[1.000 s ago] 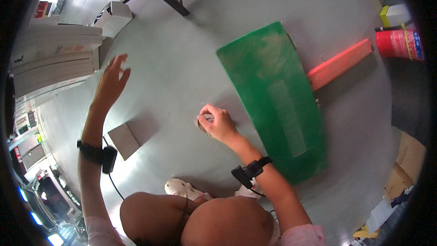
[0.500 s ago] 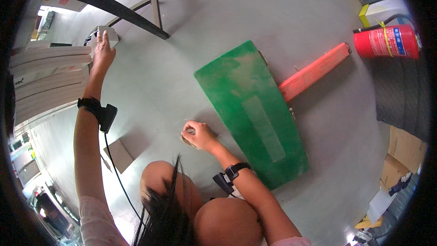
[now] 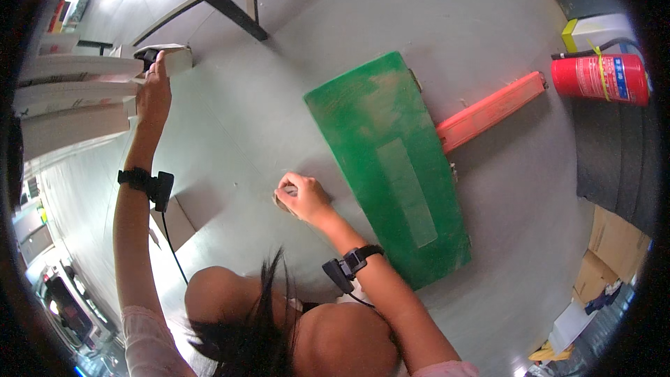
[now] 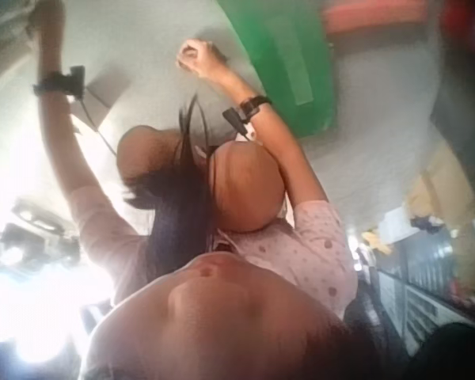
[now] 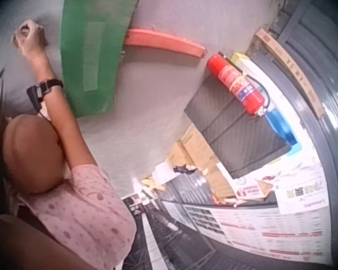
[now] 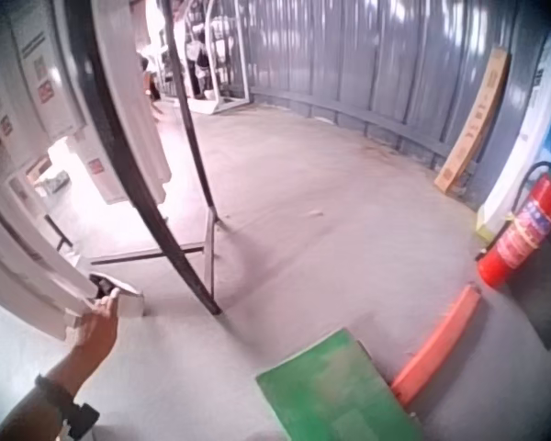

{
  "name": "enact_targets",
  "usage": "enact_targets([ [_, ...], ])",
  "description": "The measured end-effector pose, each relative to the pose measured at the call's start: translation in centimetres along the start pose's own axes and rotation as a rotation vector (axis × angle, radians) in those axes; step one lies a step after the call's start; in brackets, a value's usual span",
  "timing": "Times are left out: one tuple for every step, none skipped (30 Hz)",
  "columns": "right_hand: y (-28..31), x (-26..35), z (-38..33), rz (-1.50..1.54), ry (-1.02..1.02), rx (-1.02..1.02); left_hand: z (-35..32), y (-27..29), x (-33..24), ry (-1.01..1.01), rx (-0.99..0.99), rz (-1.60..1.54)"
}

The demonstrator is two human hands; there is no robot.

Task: The person sits on the floor and wipes the exterior of small white cardboard boxes with a cloth. They open one box, remove a black object, and continue wiping the box's interior and exterior surfaces.

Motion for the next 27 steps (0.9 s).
enact_targets([
  [0.0, -0.3, -0.1, -0.005, 0.0, -0.01, -0.9, 0.6, -0.8, -0.036, -0.041, -0.058],
  [0.1, -0.6, -0.2, -0.009, 0.0, -0.021, -1.9, 1.2, -1.4, -0.011, 0.004, -0.137],
  [-0.1, -0.5, -0.2, -0.001, -0.011, -0.006, -3.2, 2.1, -1.4, -0.018, 0.063, -0.144],
  [-0.1, -0.4, -0.1, 0.007, -0.026, 0.006, -4.7, 3.0, -1.6, -0.027, 0.124, -0.155],
  [-0.2, -0.4, -0.1, 0.016, -0.042, 0.019, -6.5, 3.5, -1.8, -0.037, 0.186, -0.165],
  [-0.1, -0.6, 0.0, 0.007, -0.034, 0.018, -8.4, 4.2, -2.2, -0.06, 0.162, -0.254],
  [0.0, -0.6, 0.1, -0.005, -0.019, 0.005, -10.3, 5.0, -2.7, -0.107, 0.173, -0.238],
  [0.1, -0.7, 0.4, -0.017, -0.004, -0.007, -12.2, 6.0, -3.2, -0.155, 0.184, -0.222],
  [-0.5, -0.6, 0.2, -0.022, 0.006, -0.006, -14.8, 7.0, -3.3, -0.199, 0.209, -0.202],
  [-0.5, -0.9, 0.1, -0.017, 0.001, -0.036, -17.0, 7.5, -3.9, -0.243, 0.209, -0.216],
  [-0.6, -1.2, 0.0, -0.013, -0.005, -0.065, -19.2, 8.1, -4.2, -0.286, 0.21, -0.23],
  [-0.5, -1.4, 0.1, -0.008, -0.001, -0.094, -20.9, 8.8, -4.6, -0.326, 0.205, -0.239],
  [-0.6, -1.6, 0.0, -0.011, -0.001, -0.125, -22.6, 9.4, -5.2, -0.355, 0.214, -0.26],
  [-0.6, -1.9, -0.1, -0.015, -0.001, -0.155, -24.1, 10.2, -5.8, -0.384, 0.224, -0.282],
  [-0.7, -1.8, -0.1, -0.016, 0.006, -0.185, -25.4, 10.9, -6.2, -0.411, 0.23, -0.297],
  [-0.7, -1.4, -0.2, -0.009, 0.038, -0.209, -26.9, 11.2, -6.5, -0.397, 0.228, -0.33],
  [-0.7, -1.4, -0.3, -0.017, 0.03, -0.21, -27.9, 11.6, -6.9, -0.364, 0.262, -0.307],
  [-0.8, -1.5, -0.4, -0.025, 0.022, -0.215, -28.5, 12.1, -7.3, -0.326, 0.256, -0.343],
  [-1.0, -1.6, -0.4, -0.034, 0.013, -0.221, -28.7, 12.5, -7.6, -0.289, 0.249, -0.379],
  [-1.0, -1.5, -0.3, -0.018, 0.017, -0.255, -28.8, 12.5, -7.7, -0.25, 0.212, -0.381],
  [-1.0, -1.3, -0.3, -0.026, -0.009, -0.246, -28.7, 12.4, -7.9, -0.209, 0.171, -0.386],
  [-1.0, -1.1, -0.4, -0.036, -0.036, -0.238, -28.5, 12.3, -8.0, -0.169, 0.13, -0.391],
  [-1.2, -1.2, -0.6, -0.046, -0.063, -0.23, -28.3, 12.1, -8.2, -0.175, 0.118, -0.379],
  [-1.4, -1.2, -0.5, -0.077, 0.011, -0.281, -27.6, 12.2, -8.4, -0.178, 0.102, -0.361],
  [-1.4, -1.2, -0.6, -0.091, -0.014, -0.275, -27.1, 12.1, -8.9, -0.178, 0.085, -0.351],
  [-1.3, -1.1, -0.7, -0.105, -0.038, -0.268, -26.1, 12.5, -9.6, -0.131, 0.098, -0.351],
  [-1.3, -0.9, -0.7, -0.111, -0.059, -0.255, -25.6, 12.5, -9.7, -0.089, 0.109, -0.404],
])
Point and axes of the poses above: each hand's wrist, its own z-axis towards the middle knuckle, its own y-axis out of the back of the hand, x = y × z, the point moved 3 cm from there along z, towards the middle knuckle, and after that the axes turned 9 degrees about -z, right-handed, at the moved point
